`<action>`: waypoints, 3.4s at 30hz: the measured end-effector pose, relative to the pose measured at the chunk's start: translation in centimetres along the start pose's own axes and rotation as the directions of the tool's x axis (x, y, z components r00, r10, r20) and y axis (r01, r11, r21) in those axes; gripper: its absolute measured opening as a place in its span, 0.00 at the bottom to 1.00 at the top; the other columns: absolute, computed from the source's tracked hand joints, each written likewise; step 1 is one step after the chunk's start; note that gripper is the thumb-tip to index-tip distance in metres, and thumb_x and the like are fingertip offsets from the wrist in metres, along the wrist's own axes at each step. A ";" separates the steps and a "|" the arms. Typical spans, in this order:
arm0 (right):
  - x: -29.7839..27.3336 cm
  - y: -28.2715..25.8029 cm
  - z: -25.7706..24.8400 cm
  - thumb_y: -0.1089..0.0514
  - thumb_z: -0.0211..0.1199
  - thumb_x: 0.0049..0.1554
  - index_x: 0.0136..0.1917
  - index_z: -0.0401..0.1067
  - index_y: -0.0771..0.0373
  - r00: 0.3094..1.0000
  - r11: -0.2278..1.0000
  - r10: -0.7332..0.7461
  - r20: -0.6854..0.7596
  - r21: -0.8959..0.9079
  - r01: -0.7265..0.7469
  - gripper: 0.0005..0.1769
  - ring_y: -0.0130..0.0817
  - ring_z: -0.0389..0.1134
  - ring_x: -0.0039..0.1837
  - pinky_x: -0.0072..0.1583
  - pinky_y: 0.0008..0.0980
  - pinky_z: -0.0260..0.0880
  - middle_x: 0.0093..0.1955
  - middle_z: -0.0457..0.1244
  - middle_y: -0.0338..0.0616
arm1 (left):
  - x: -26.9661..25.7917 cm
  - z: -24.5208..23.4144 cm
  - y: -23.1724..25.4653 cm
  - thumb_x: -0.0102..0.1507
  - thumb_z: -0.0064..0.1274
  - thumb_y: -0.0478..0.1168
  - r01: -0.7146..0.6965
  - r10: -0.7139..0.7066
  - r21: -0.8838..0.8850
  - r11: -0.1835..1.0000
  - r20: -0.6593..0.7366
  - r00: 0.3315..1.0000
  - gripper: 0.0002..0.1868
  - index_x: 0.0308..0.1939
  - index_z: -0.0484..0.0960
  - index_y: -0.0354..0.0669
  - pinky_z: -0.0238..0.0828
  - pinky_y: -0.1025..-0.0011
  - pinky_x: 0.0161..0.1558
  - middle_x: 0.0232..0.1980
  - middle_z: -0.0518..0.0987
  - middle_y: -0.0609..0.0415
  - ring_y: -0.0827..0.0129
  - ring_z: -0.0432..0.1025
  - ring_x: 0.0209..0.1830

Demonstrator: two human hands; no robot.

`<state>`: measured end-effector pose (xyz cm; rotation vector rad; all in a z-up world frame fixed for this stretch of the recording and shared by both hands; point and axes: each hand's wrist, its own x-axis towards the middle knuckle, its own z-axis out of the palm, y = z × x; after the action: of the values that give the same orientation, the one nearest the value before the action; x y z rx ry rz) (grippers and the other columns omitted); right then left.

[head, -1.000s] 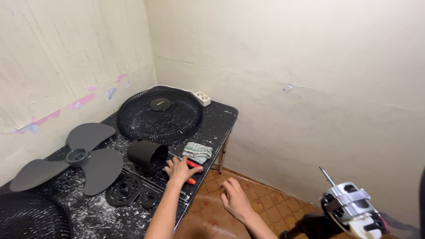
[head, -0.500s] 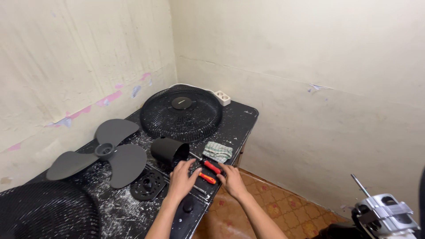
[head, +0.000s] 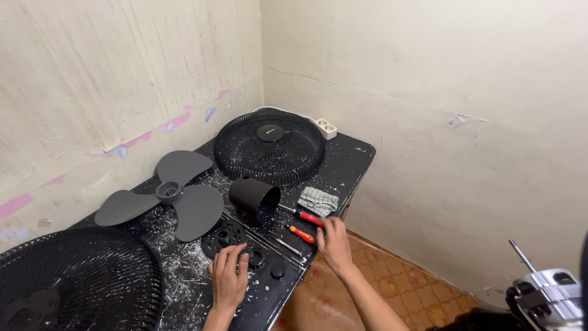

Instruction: The person uses a screwdriver to tighten screws on a small electric motor mounted on a tripod. They rotate the motor to access different sides and continue adjusting the screws throughout the clip.

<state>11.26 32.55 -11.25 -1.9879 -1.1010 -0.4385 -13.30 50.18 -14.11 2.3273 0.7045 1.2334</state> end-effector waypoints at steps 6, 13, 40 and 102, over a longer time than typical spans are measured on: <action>-0.9 -1.4 0.7 0.55 0.64 0.58 0.62 0.73 0.61 0.955 0.997 0.068 0.288 0.004 -0.072 0.19 0.48 0.63 0.60 0.62 0.42 0.66 0.55 0.63 0.49 | -0.5 0.5 -0.5 0.70 0.36 0.56 -0.058 0.056 0.041 0.997 0.062 0.997 0.25 0.56 0.81 0.47 0.60 0.61 0.57 0.51 0.79 0.55 0.65 0.71 0.54; -2.5 0.7 1.0 0.56 0.62 0.60 0.58 0.77 0.63 0.963 0.940 0.255 0.090 0.211 -0.269 0.15 0.39 0.71 0.46 0.51 0.35 0.72 0.49 0.67 0.47 | -0.5 -0.1 0.4 0.71 0.36 0.55 -0.120 0.121 0.042 0.992 -0.012 0.993 0.24 0.55 0.81 0.47 0.62 0.60 0.56 0.51 0.79 0.54 0.64 0.72 0.54; -27.8 4.7 -42.9 0.57 0.59 0.59 0.65 0.67 0.65 0.693 0.286 0.693 0.198 0.808 -0.516 0.21 0.28 0.65 0.49 0.47 0.30 0.65 0.51 0.65 0.45 | 4.2 -0.3 20.9 0.59 0.61 0.45 -0.797 0.846 -0.286 0.533 0.163 0.507 0.12 0.44 0.82 0.46 0.68 0.62 0.41 0.42 0.79 0.55 0.61 0.74 0.41; -20.1 1.2 -48.7 0.61 0.66 0.56 0.81 0.41 0.52 0.642 0.354 0.766 -0.028 0.852 -0.386 0.49 0.30 0.67 0.47 0.47 0.32 0.71 0.51 0.65 0.47 | -18.3 14.9 41.5 0.66 0.58 0.46 0.720 0.150 -0.693 0.031 0.716 0.682 0.25 0.56 0.72 0.27 0.68 0.62 0.45 0.47 0.74 0.38 0.53 0.72 0.44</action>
<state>4.77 -16.90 5.65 -1.2110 -0.1040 0.0589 0.40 4.59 -9.94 1.0192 -0.0250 0.2661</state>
